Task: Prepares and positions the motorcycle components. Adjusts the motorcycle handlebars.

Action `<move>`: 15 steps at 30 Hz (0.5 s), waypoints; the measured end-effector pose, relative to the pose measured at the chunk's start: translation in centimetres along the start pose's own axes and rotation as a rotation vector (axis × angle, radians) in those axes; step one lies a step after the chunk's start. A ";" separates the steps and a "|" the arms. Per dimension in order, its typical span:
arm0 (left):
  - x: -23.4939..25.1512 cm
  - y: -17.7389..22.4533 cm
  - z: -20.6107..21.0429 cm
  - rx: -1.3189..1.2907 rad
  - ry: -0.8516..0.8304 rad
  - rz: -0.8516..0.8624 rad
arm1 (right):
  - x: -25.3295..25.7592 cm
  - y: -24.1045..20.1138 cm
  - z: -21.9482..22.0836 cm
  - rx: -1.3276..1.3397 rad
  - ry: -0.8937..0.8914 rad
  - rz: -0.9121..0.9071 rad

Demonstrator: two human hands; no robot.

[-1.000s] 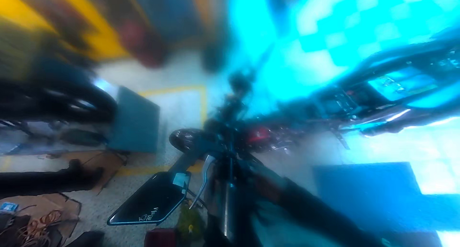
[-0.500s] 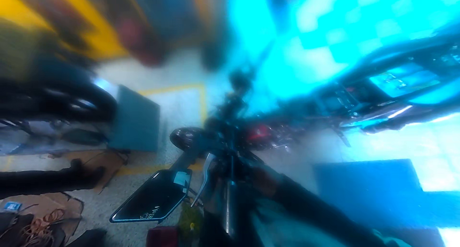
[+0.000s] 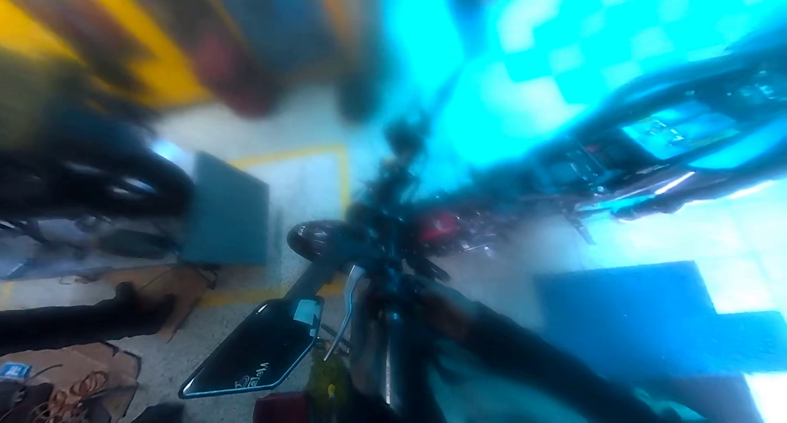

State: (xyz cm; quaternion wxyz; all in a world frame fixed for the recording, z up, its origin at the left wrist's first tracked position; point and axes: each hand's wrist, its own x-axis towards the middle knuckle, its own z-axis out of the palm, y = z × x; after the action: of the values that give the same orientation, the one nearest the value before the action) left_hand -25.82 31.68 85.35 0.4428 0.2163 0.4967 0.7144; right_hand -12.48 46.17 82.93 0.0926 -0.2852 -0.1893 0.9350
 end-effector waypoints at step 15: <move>4.1 6.7 3.4 0.808 0.001 -0.122 | -0.1 -0.6 2.7 -0.183 -0.031 -0.004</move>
State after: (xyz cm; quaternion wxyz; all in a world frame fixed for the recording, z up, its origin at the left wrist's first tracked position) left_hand -28.18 36.13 92.30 0.3637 0.3427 0.7495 0.4342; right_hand -13.89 45.89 85.33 0.0649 -0.2775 -0.2761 0.9179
